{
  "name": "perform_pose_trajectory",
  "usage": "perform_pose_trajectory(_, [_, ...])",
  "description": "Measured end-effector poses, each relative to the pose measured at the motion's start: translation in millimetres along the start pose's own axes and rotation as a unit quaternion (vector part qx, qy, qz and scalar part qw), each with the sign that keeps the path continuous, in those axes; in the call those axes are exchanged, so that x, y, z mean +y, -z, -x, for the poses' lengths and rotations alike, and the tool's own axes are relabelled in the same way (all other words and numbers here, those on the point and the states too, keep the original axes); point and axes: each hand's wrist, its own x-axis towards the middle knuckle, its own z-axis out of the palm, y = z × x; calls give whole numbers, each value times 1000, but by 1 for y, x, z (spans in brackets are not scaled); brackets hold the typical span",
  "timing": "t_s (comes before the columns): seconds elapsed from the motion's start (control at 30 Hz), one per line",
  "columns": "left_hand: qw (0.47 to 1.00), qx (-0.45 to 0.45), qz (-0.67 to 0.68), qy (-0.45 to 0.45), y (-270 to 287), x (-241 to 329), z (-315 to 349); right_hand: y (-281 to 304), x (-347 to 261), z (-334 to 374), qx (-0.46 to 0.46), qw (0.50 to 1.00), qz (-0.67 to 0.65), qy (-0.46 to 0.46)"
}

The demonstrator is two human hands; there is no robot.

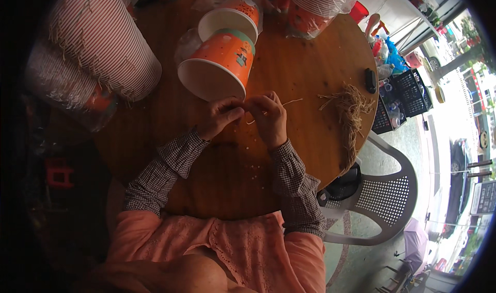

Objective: Attaching string handles to paper buckets manually at a workstation.

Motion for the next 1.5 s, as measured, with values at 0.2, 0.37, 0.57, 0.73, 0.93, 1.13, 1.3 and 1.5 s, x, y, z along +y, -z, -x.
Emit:
perform_pose_trajectory(0.2, [996, 57, 69, 13, 5, -5, -3, 1, 1, -1, -41, 973, -169, -150])
perform_pose_trajectory(0.37, [991, 91, 102, 15, 4, -6, -3, -4, 1, 3, -70, 974, -146, -158])
perform_pose_trajectory(0.57, [990, 64, 119, 46, 3, -2, 0, -7, -7, 6, -14, 999, 42, 6])
perform_pose_trajectory(0.73, [992, 81, 89, 25, 4, -7, -3, -11, -10, 7, 24, 995, 81, 56])
perform_pose_trajectory(0.93, [989, 112, 95, -20, 0, -5, -4, -12, -6, 9, 23, 996, 77, 50])
perform_pose_trajectory(1.13, [991, 117, 70, 5, 0, -3, -2, -13, -8, 9, 27, 996, 72, 53])
perform_pose_trajectory(1.3, [983, 120, -97, -99, -4, -4, 0, -12, -8, 9, 23, 996, 71, 42])
perform_pose_trajectory(1.5, [937, 115, -263, -200, -5, 3, 0, -12, -3, 10, 19, 997, 63, 50])
